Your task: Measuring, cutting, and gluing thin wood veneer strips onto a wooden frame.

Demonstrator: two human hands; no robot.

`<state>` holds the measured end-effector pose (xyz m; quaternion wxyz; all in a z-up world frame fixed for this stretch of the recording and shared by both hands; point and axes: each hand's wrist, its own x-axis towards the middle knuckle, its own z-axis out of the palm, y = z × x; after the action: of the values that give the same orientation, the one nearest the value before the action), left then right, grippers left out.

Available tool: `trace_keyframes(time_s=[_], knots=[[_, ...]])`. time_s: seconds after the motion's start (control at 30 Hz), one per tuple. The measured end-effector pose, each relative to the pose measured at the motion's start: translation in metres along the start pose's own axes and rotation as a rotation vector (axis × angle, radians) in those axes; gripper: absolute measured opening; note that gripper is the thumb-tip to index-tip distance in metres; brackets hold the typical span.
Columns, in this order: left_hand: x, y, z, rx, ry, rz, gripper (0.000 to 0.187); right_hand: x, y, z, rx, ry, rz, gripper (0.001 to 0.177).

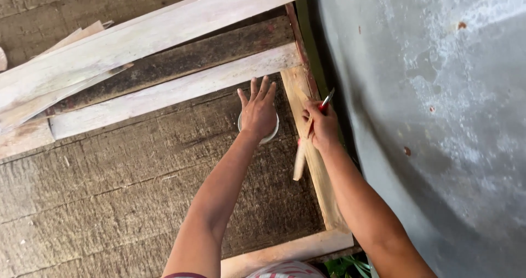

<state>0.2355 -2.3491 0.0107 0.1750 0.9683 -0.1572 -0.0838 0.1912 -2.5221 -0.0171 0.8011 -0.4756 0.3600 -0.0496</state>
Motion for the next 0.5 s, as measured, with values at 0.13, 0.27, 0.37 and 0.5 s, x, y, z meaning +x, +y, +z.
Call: trace_keyframes(time_s=[0.13, 0.27, 0.37, 0.5], knots=[[0.05, -0.006, 0.001, 0.009, -0.126, -0.038, 0.068, 0.057, -0.001, 0.021, -0.066, -0.022, -0.026, 0.028], [0.083, -0.015, 0.013, 0.022, -0.203, -0.053, 0.067, 0.109, 0.021, 0.016, -0.312, -0.039, 0.002, 0.027], [0.097, -0.023, 0.031, 0.033, -0.248, -0.02, 0.075, 0.122, 0.019, 0.016, -0.504, -0.013, -0.016, 0.022], [0.103, -0.022, 0.038, 0.09, -0.29, 0.05, 0.075, 0.121, 0.005, 0.022, -0.598, 0.04, 0.002, 0.019]])
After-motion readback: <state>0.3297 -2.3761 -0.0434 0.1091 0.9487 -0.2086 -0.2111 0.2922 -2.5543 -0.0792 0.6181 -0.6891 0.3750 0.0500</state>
